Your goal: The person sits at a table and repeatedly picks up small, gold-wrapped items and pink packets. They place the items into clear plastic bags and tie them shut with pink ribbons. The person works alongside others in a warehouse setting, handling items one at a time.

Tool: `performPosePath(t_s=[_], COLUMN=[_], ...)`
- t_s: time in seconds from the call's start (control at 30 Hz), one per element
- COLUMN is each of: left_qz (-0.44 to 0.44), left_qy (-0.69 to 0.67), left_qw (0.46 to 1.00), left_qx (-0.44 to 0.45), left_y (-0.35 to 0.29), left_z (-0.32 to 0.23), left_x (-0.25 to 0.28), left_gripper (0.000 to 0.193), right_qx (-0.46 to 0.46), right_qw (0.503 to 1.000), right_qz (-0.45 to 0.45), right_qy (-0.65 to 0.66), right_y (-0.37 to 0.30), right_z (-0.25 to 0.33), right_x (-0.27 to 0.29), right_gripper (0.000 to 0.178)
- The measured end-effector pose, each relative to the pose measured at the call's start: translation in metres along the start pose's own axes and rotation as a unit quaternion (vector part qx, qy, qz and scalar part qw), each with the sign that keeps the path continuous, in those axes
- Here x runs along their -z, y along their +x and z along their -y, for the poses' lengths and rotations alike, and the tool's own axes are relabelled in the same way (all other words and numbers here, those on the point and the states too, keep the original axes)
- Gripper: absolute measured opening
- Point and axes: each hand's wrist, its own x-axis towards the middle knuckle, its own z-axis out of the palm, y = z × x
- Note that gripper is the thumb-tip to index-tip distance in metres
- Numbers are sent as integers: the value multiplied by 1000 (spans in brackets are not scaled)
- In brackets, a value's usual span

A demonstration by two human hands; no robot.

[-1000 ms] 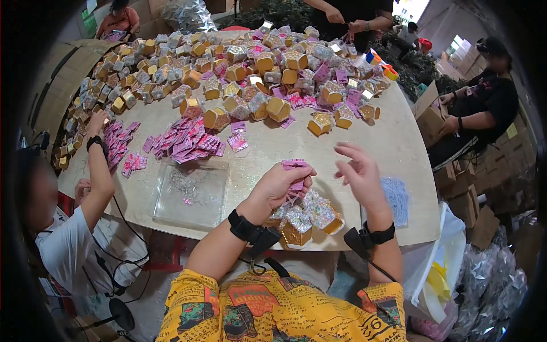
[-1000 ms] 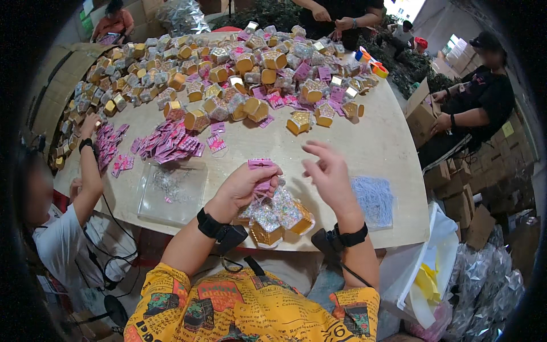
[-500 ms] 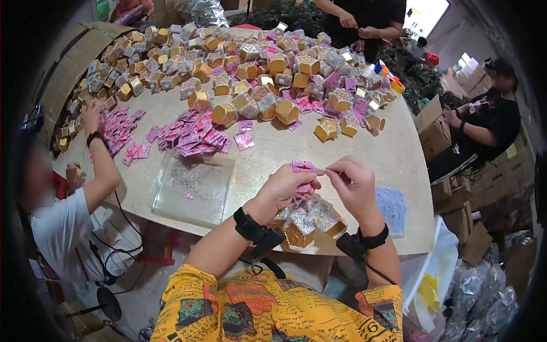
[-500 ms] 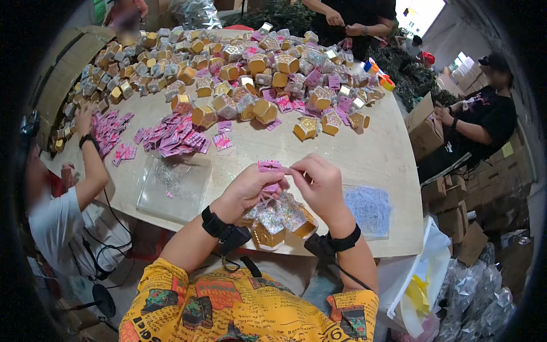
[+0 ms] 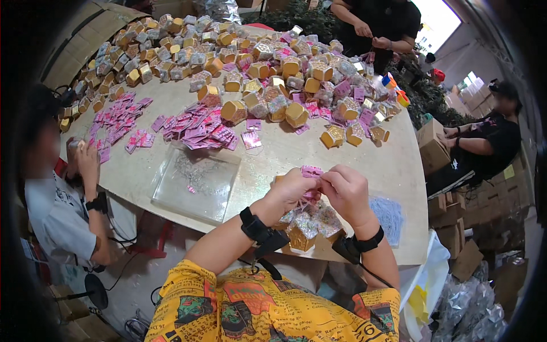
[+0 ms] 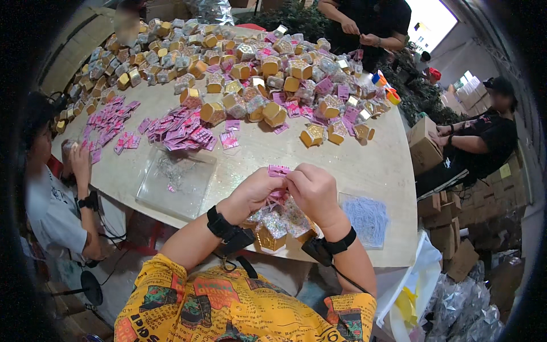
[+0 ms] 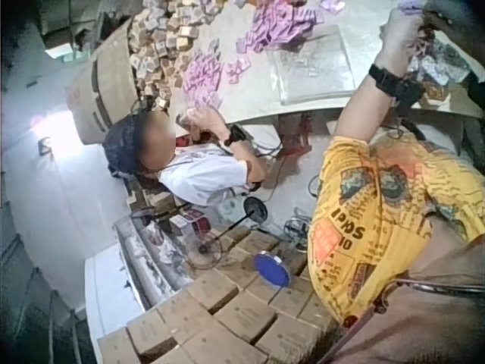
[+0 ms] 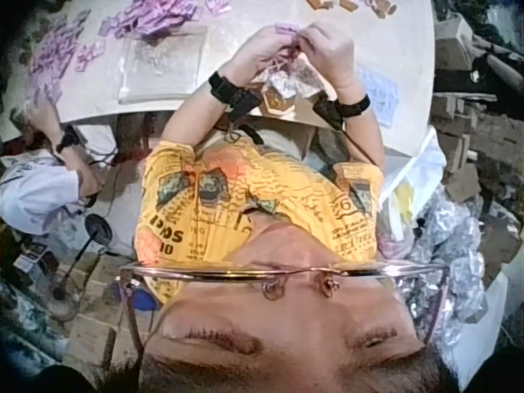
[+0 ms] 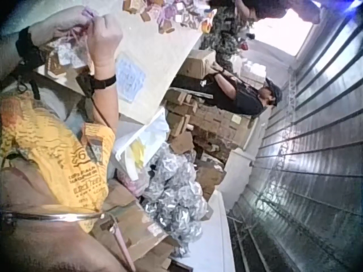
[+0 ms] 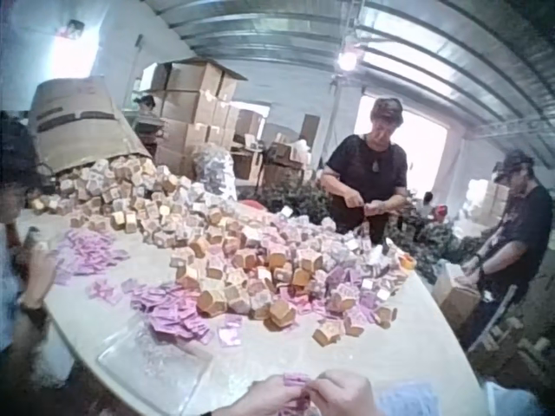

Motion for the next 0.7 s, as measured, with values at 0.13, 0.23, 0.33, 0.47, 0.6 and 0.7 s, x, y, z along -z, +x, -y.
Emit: performPosePath(t_s=[0.13, 0.23, 0.33, 0.47, 0.6, 0.7], left_qz=[-12, -7, -8, -4, -15, -28], left_qy=[23, 28, 39, 73, 159, 234], left_qw=[1000, 1000, 999, 997, 985, 966], left_qx=[3, -10, -20, -28, -71, -105], left_y=[-5, -2, -2, -3, -8, -8], left_z=[-4, 0, 2, 3, 1, 3], left_x=[-7, -8, -10, -12, -24, -27], left_gripper=[7, 7, 9, 13, 15, 18], right_qx=[13, 14, 10, -12, -70, -115], right_qw=[999, 997, 997, 996, 996, 993], right_qz=[11, 26, 25, 23, 9, -4], right_qy=[-39, -73, -74, -82, -50, -14], right_y=[-1, 0, -1, -5, -10, -16], right_z=[1, 5, 7, 11, 17, 22], right_x=[-1, 0, 1, 2, 4, 6], right_gripper=[10, 9, 9, 8, 7, 7])
